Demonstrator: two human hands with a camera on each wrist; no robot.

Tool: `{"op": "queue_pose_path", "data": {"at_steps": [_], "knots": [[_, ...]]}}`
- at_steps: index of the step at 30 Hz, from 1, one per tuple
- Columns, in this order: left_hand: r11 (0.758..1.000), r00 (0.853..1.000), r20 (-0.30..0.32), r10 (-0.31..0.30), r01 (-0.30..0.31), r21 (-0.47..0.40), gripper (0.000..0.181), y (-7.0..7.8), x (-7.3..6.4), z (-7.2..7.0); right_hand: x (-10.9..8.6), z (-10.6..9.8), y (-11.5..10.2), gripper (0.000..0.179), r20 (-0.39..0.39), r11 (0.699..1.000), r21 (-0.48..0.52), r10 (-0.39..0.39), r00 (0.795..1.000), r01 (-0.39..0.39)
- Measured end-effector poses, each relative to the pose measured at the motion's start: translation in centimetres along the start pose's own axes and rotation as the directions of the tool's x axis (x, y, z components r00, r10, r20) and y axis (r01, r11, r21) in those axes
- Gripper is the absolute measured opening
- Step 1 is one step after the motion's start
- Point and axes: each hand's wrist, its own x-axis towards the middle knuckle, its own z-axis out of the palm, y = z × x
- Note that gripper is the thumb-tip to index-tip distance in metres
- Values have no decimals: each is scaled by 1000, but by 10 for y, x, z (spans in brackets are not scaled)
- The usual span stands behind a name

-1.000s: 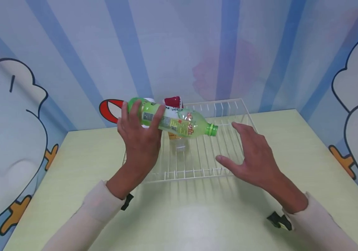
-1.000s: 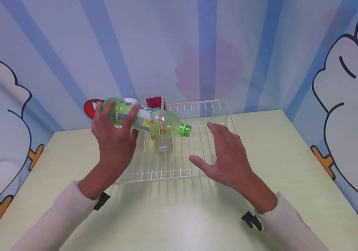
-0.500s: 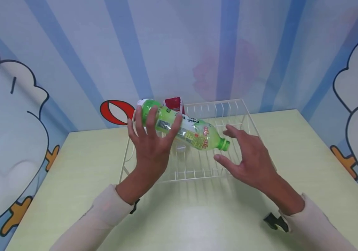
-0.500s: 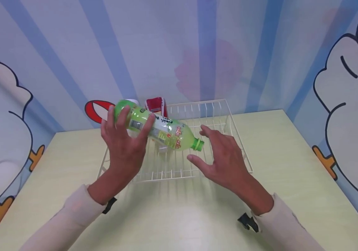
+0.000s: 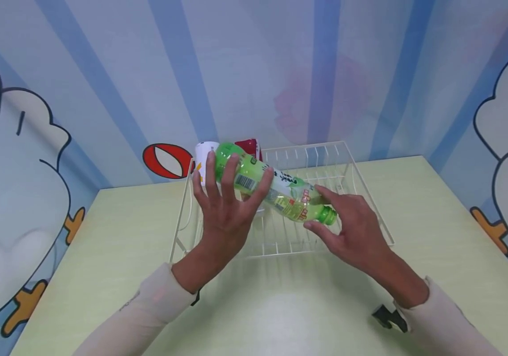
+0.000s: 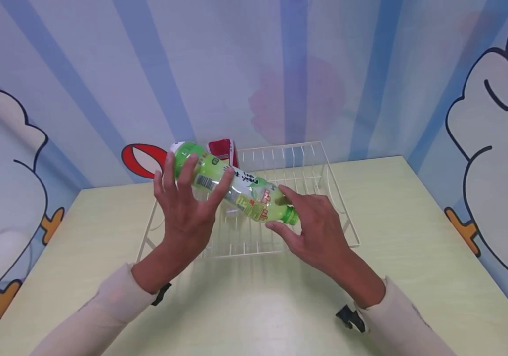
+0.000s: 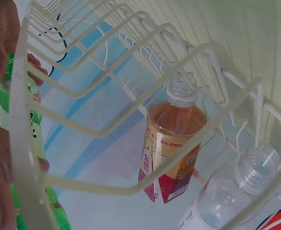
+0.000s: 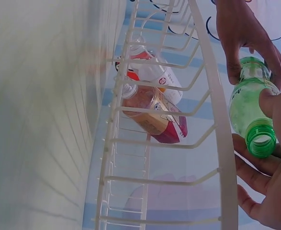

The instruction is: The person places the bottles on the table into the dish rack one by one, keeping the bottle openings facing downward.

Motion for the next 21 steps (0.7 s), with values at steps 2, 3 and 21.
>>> {"op": "queue_pose_path", "data": {"at_steps": [2, 3, 21], "knots": [[1000, 1000, -6, 5, -5, 5, 62, 0, 1, 1, -1, 0, 1, 67, -14, 1000, 7, -15, 1000, 15], [1000, 1000, -9, 8, -8, 8, 62, 0, 1, 1, -1, 0, 1, 69, -23, 1000, 9, -28, 999, 28], [935, 983, 47, -179, 185, -302, 100, -5, 8, -9, -6, 1, 3, 72, -120, 999, 36, -13, 993, 17]]}}
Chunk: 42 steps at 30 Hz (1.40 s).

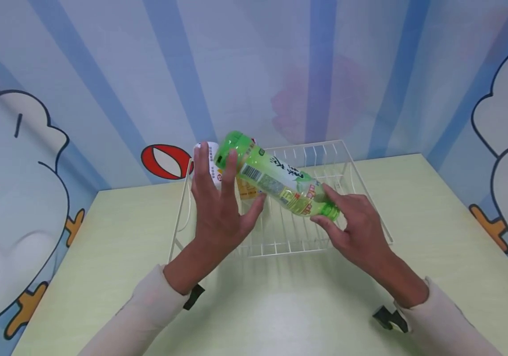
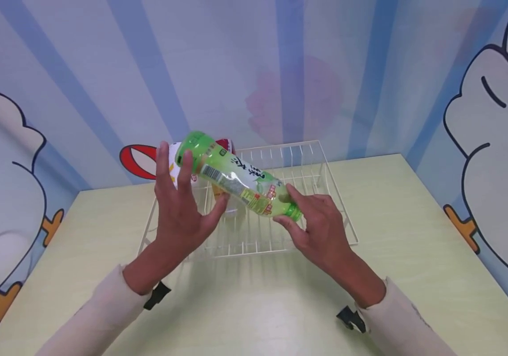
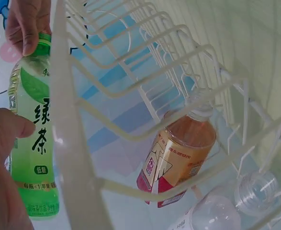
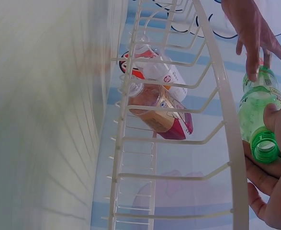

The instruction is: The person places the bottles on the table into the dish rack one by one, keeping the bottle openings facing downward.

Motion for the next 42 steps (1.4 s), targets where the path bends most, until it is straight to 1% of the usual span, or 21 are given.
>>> {"op": "queue_pose_path", "data": {"at_steps": [2, 3, 4, 5, 6, 7, 8, 10, 12, 13, 14, 15, 16, 17, 19, 21, 26, 32, 38, 40, 42], "knots": [[993, 996, 57, -74, 79, -91, 103, 0, 0, -1, 0, 1, 1, 73, 0, 1000, 1, 0, 1000, 0], [980, 989, 95, -116, 129, -149, 105, 1, 1, -2, 0, 1, 1, 73, 0, 1000, 1, 1, 1000, -1], [959, 976, 139, -169, 196, -207, 106, 1, 2, -3, -1, 1, 2, 74, 2, 1000, 1, 3, 1000, -3], [924, 956, 188, -225, 271, -270, 107, 2, 3, -4, -1, 1, 2, 74, 2, 1000, 0, 4, 1000, -4], [876, 929, 239, -283, 352, -331, 108, 2, 4, -4, -1, 2, 2, 74, 2, 1000, 3, 5, 1000, -5], [811, 894, 294, -338, 435, -392, 108, 3, 6, -6, -1, 2, 2, 74, 1, 1000, 3, 5, 1000, -5], [728, 853, 348, -389, 516, -452, 107, 3, 8, -7, -1, 2, 2, 74, -1, 1000, 5, 2, 1000, -2], [539, 759, 449, -471, 651, -535, 100, 4, 12, -9, -1, 2, 3, 74, -6, 1000, 11, -6, 1000, 6], [352, 679, 528, -509, 724, -593, 88, 4, 16, -11, -1, 2, 3, 74, -10, 1000, 15, -14, 1000, 14], [272, 650, 561, -512, 742, -612, 81, 4, 17, -12, -1, 2, 3, 74, -12, 1000, 15, -17, 1000, 17], [203, 626, 590, -510, 754, -624, 75, 4, 19, -12, -1, 2, 3, 73, -13, 1000, 17, -19, 1000, 19], [152, 606, 616, -504, 764, -627, 69, 5, 20, -13, -2, 2, 3, 73, -12, 1000, 18, -19, 1000, 19], [107, 589, 638, -495, 770, -628, 65, 5, 21, -13, -2, 2, 3, 72, -7, 1000, 18, -18, 1000, 18], [81, 578, 655, -488, 776, -625, 62, 5, 21, -13, -2, 2, 3, 68, -3, 1000, 20, -15, 1000, 15], [47, 567, 674, -474, 781, -623, 58, 6, 22, -14, -3, 3, 3, 62, 8, 1000, 18, -5, 1000, 4], [37, 568, 677, -468, 778, -627, 58, 7, 22, -14, -4, 3, 2, 63, 22, 1000, 12, 10, 1000, -11], [59, 601, 656, -457, 756, -652, 59, 10, 22, -14, -6, 4, 0, 68, 30, 999, -3, 40, 999, -40], [63, 621, 643, -447, 739, -670, 57, 9, 24, -15, -7, 3, 2, 69, 63, 999, 2, 51, 997, -51], [78, 681, 581, -446, 676, -733, 60, 3, 26, -17, -9, 2, 7, 74, 136, 1000, -2, 20, 991, -20], [88, 693, 568, -444, 665, -742, 61, 1, 28, -18, -9, 1, 10, 75, 141, 1000, -17, 9, 990, -6], [95, 697, 564, -442, 662, -743, 61, 0, 29, -18, -11, -2, 15, 73, 144, 999, -42, 8, 990, -2]]}}
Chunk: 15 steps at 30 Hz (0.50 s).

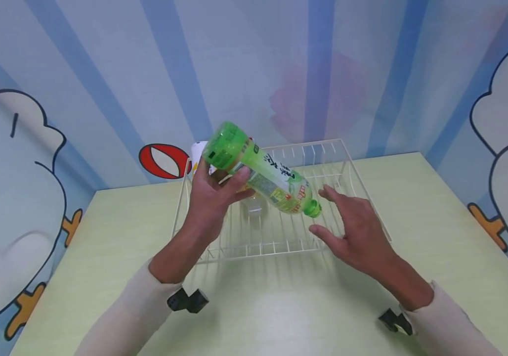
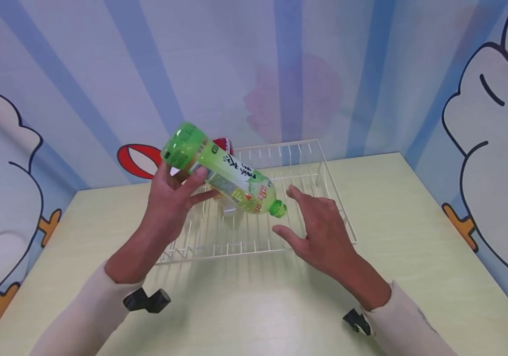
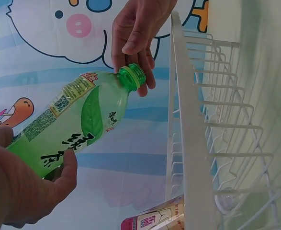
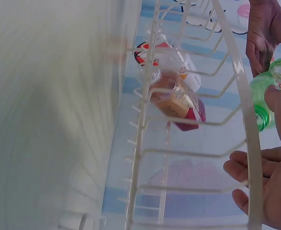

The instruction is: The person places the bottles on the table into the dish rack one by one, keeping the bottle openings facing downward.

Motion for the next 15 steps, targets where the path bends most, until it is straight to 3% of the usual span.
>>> {"op": "queue_pose_path", "data": {"at_steps": [3, 7, 11, 15], "knots": [[1000, 1000, -1, 2, -2, 11, 60, 2, 2, -1, -5, -4, 8, 74, 17, 998, -67, 15, 1000, -14], [998, 1000, 2, -3, 3, 69, 60, 7, 5, -2, -12, -13, 18, 75, 76, 982, -172, 92, 993, -78], [992, 1000, 7, -8, 7, 129, 60, 12, 8, -3, -20, -22, 25, 79, 162, 956, -241, 210, 964, -168], [987, 1000, 2, -21, 20, 159, 61, 15, 10, -4, -25, -28, 29, 83, 225, 947, -242, 267, 937, -211]]}}
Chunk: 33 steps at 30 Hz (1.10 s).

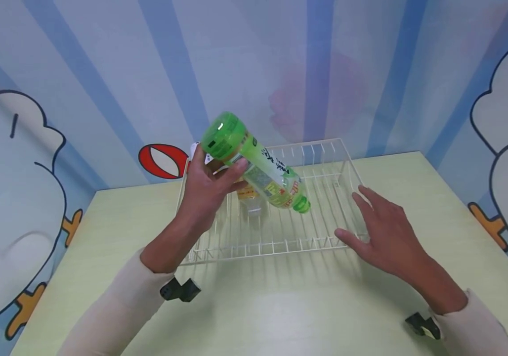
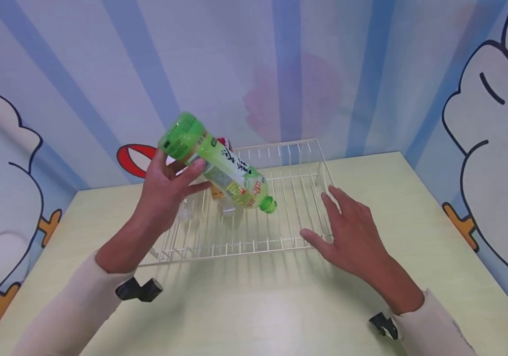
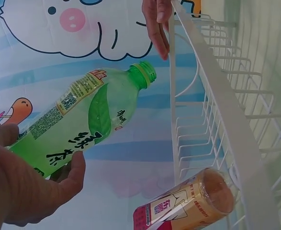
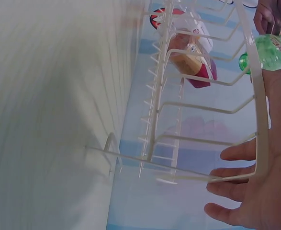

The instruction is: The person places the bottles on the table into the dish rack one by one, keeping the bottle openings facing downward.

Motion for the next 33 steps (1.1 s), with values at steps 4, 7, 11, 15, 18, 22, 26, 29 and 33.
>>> {"op": "queue_pose_path", "data": {"at_steps": [4, 7, 11, 15, 18, 22, 26, 29, 33], "knots": [[1000, 1000, 3, -28, 28, 7, 62, -2, 3, 2, -4, -2, 4, 87, 34, 1000, 17, 25, 999, -25], [999, 999, 16, -35, 35, 9, 63, -3, 6, 3, -5, -4, 5, 92, 61, 999, 8, 43, 997, -44], [999, 998, 38, -44, 44, 21, 64, -4, 12, 4, -5, -6, 6, 99, 105, 997, -7, 74, 992, -74], [997, 995, 57, -77, 75, 34, 62, -6, 20, 6, -4, -7, 5, 102, 147, 995, -8, 97, 984, -97], [992, 992, 67, -110, 106, 67, 60, -6, 27, 9, -3, -7, 4, 103, 160, 995, -12, 104, 982, -103], [981, 987, 72, -145, 135, 137, 60, -6, 39, 18, -2, -7, 4, 104, 165, 994, -21, 114, 980, -112], [971, 982, 95, -161, 141, 194, 62, -9, 53, 27, -3, -7, 5, 103, 150, 993, -29, 116, 982, -113], [963, 978, 123, -169, 137, 233, 64, -14, 62, 32, -3, -7, 5, 102, 148, 993, -30, 121, 982, -117], [941, 971, 117, -209, 167, 294, 68, -21, 72, 37, -3, -6, 5, 102, 150, 993, -27, 117, 982, -114]]}}
